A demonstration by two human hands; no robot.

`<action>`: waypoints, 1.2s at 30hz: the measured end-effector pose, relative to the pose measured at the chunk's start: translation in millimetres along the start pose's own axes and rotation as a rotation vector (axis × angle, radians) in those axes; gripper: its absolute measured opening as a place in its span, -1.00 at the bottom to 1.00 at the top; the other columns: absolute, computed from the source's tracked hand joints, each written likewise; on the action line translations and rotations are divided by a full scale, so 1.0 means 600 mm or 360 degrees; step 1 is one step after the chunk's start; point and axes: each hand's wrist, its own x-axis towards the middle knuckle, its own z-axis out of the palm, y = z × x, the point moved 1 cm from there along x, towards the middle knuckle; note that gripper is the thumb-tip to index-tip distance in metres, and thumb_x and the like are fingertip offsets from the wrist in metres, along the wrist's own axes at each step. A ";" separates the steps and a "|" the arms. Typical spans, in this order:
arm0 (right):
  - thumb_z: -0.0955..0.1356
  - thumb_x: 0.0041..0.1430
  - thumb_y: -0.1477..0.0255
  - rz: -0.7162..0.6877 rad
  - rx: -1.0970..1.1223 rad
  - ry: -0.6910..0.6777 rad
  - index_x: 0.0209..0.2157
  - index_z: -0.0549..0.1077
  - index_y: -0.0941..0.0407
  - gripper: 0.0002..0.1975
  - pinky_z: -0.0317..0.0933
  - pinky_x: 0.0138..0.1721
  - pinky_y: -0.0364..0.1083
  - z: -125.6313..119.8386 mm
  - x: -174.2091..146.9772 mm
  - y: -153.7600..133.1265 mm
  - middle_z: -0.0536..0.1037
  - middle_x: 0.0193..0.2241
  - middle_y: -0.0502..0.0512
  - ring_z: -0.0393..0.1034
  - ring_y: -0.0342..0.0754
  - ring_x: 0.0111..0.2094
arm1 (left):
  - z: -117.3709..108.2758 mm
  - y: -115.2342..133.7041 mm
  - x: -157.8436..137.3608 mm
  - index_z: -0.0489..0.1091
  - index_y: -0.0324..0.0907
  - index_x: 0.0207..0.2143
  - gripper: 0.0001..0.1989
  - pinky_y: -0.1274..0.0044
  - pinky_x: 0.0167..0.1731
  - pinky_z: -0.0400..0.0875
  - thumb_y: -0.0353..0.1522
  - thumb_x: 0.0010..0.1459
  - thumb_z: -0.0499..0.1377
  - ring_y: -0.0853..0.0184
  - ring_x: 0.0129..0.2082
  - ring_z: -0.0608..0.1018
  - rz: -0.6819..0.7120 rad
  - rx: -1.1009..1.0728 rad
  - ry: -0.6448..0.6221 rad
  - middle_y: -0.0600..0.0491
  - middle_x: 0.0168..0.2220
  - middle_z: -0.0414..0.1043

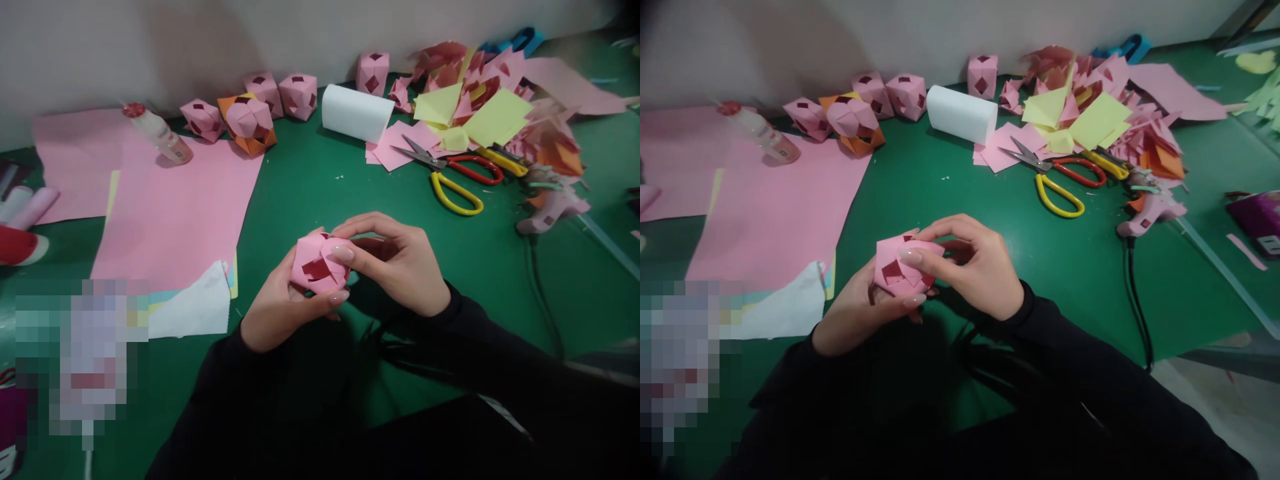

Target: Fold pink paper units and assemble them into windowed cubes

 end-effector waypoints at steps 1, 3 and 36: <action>0.53 0.06 0.28 -0.0014 -0.0030 0.0006 -0.30 0.61 0.09 -0.80 0.53 -0.26 -0.09 0.000 -0.001 0.000 0.58 -0.24 0.11 0.53 -0.04 -0.18 | -0.001 -0.001 0.000 0.18 -0.07 0.29 -0.11 0.54 -0.51 0.56 -0.35 -0.08 0.45 0.29 -0.38 0.56 0.0019 0.0002 -0.0007 -0.03 -0.20 0.49; 0.52 0.07 0.27 -0.0046 -0.0095 0.0037 -0.30 0.61 0.09 -0.79 0.53 -0.28 -0.10 0.000 -0.002 0.000 0.58 -0.24 0.11 0.53 -0.04 -0.19 | -0.001 -0.001 0.001 0.17 -0.06 0.29 -0.11 0.53 -0.51 0.57 -0.35 -0.08 0.45 0.30 -0.39 0.56 0.0036 0.0012 -0.0024 -0.01 -0.21 0.49; 0.44 0.22 0.43 -0.0524 -0.0464 0.0019 -0.11 0.62 0.08 -0.80 0.51 -0.09 -0.10 0.001 -0.009 0.000 0.62 -0.09 0.15 0.54 -0.04 -0.05 | -0.006 0.002 0.010 0.36 -0.14 0.07 -0.36 0.58 -0.55 0.58 -0.34 -0.09 0.45 0.24 -0.31 0.64 0.0151 0.0055 -0.0062 -0.09 -0.07 0.54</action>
